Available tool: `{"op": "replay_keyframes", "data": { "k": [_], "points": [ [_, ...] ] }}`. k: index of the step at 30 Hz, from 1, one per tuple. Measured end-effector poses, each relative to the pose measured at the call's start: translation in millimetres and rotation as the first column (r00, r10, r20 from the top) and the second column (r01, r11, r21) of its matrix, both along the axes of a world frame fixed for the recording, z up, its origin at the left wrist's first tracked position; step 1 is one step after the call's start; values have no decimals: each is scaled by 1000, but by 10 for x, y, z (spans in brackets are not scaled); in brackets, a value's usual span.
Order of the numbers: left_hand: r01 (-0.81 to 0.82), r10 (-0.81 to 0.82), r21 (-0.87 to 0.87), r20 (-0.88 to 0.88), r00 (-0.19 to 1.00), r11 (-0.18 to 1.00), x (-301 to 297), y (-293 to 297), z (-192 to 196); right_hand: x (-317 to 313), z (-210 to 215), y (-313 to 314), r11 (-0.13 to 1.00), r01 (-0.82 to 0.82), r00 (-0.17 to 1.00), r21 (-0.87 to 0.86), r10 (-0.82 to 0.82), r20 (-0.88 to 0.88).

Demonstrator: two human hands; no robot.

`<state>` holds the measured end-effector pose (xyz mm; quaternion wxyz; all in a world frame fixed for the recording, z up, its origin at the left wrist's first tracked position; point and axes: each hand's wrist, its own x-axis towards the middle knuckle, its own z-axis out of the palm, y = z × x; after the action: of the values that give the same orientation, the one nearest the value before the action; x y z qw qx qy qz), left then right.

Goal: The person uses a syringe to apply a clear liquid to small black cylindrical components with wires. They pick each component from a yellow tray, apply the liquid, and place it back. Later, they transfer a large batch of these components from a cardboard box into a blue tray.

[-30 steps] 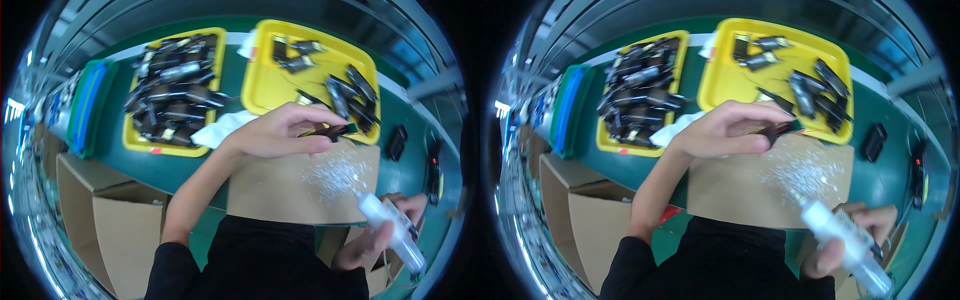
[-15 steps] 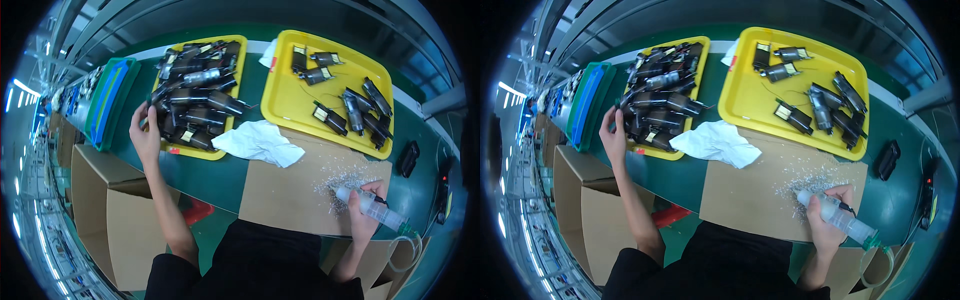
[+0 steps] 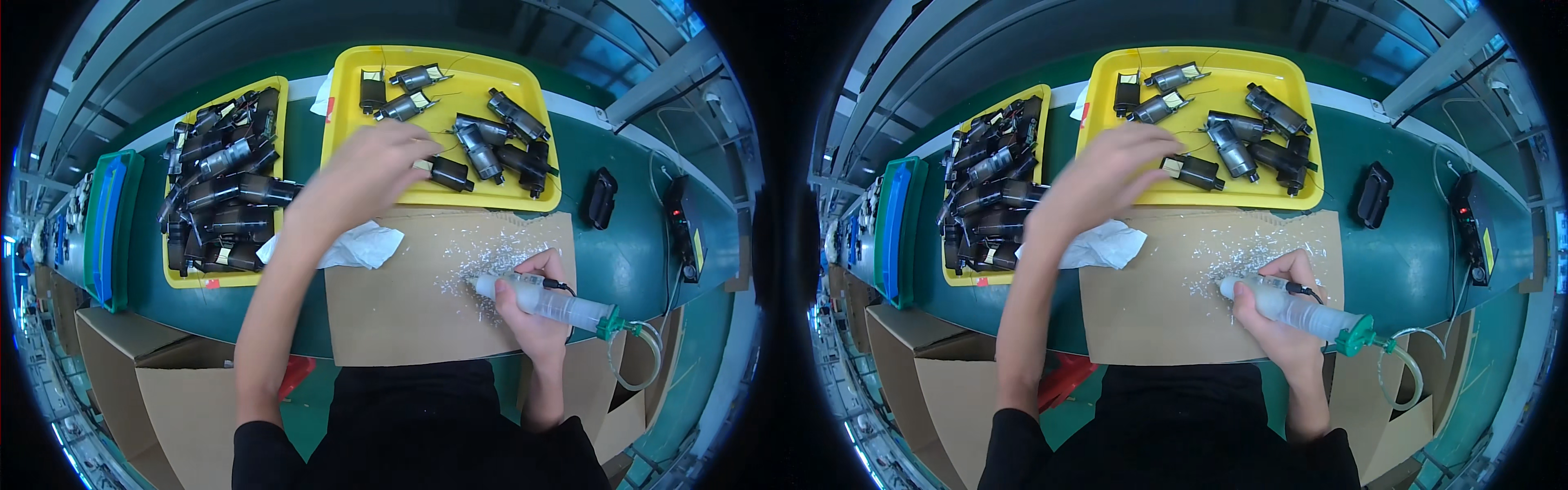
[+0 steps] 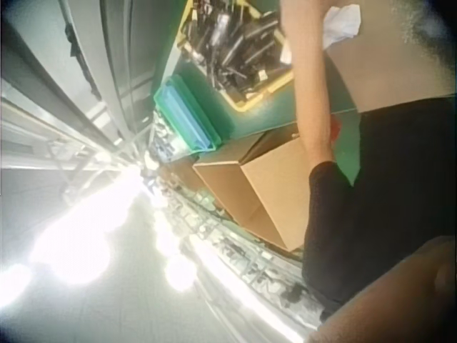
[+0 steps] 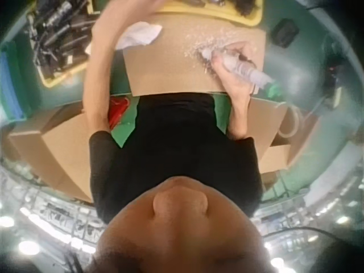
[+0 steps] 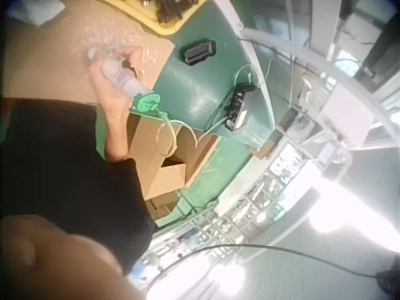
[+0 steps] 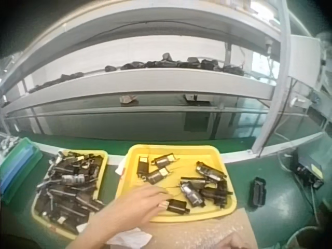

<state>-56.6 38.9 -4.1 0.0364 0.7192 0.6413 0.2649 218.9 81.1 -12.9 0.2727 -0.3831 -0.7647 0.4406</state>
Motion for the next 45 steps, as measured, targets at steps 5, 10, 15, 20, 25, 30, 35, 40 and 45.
{"op": "replay_keyframes", "data": {
  "k": [5,10,15,20,25,30,35,40,45],
  "points": [
    [83,-97,-62,-266,959,995,170,314,-222,-19,58,3,1000,8,1000,2,-8,12],
    [-96,86,35,209,974,995,43,101,108,-8,73,42,999,13,999,40,-14,47],
    [-218,-161,149,986,-41,965,-17,-155,126,-11,73,45,998,-13,999,56,10,49],
    [90,-158,219,884,-441,972,211,-143,-24,-8,249,56,995,33,998,95,-29,-47],
    [246,-137,245,912,-386,938,533,-158,-53,-19,569,70,983,86,953,160,-35,-302],
    [421,-57,169,963,-264,891,662,-206,-13,-166,819,-30,947,216,884,240,-86,-459],
    [416,78,-32,993,-93,909,651,-340,51,-278,793,-89,945,210,890,251,-79,-450],
    [465,40,61,978,-205,883,640,-339,58,-287,781,-104,950,189,903,250,-68,-425],
    [438,45,65,971,-236,897,647,-350,15,-254,777,-87,959,148,912,243,-37,-409]
  ]
}}
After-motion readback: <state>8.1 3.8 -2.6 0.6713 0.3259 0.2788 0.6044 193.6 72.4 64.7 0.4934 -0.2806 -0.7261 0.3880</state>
